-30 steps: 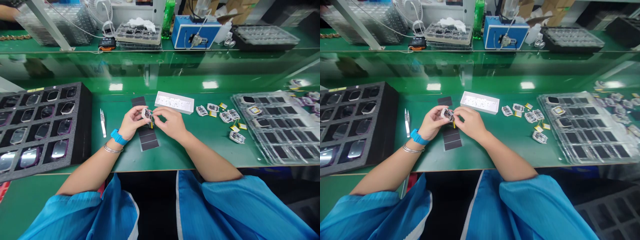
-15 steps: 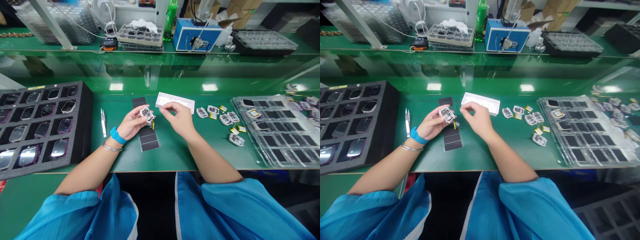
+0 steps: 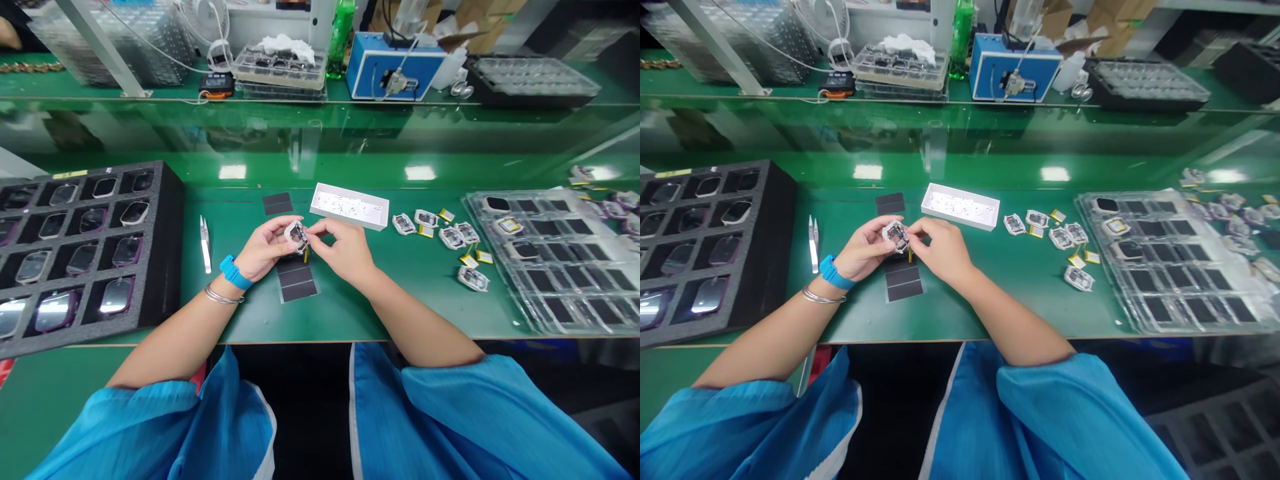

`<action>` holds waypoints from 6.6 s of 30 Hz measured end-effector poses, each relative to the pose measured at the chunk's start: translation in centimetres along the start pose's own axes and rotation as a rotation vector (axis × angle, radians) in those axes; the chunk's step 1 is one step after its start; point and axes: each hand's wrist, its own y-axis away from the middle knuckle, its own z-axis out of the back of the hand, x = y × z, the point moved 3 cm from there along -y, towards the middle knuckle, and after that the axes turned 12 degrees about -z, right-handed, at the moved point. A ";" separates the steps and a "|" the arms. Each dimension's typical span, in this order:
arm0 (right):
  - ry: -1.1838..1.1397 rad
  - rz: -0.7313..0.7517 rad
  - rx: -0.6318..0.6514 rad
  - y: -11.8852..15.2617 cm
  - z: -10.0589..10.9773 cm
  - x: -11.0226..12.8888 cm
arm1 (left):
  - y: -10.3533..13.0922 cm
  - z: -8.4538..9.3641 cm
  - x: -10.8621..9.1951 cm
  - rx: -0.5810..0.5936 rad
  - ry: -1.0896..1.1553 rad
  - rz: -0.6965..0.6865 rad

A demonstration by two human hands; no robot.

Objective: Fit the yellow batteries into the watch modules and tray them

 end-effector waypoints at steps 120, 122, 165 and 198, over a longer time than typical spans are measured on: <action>-0.236 0.104 0.080 0.9 1.0 1.8 | 1.3 -1.0 -0.8 0.211 0.092 0.264; -0.232 0.125 0.070 0.9 1.0 1.9 | 1.3 -0.9 -0.8 0.214 0.091 0.264; 0.221 -0.207 0.374 -1.2 -0.2 -1.6 | 0.1 0.2 -0.3 -0.180 -0.046 0.320; 0.312 -0.319 0.344 0.2 -2.4 -1.8 | 0.1 0.4 -0.7 -0.240 -0.067 0.368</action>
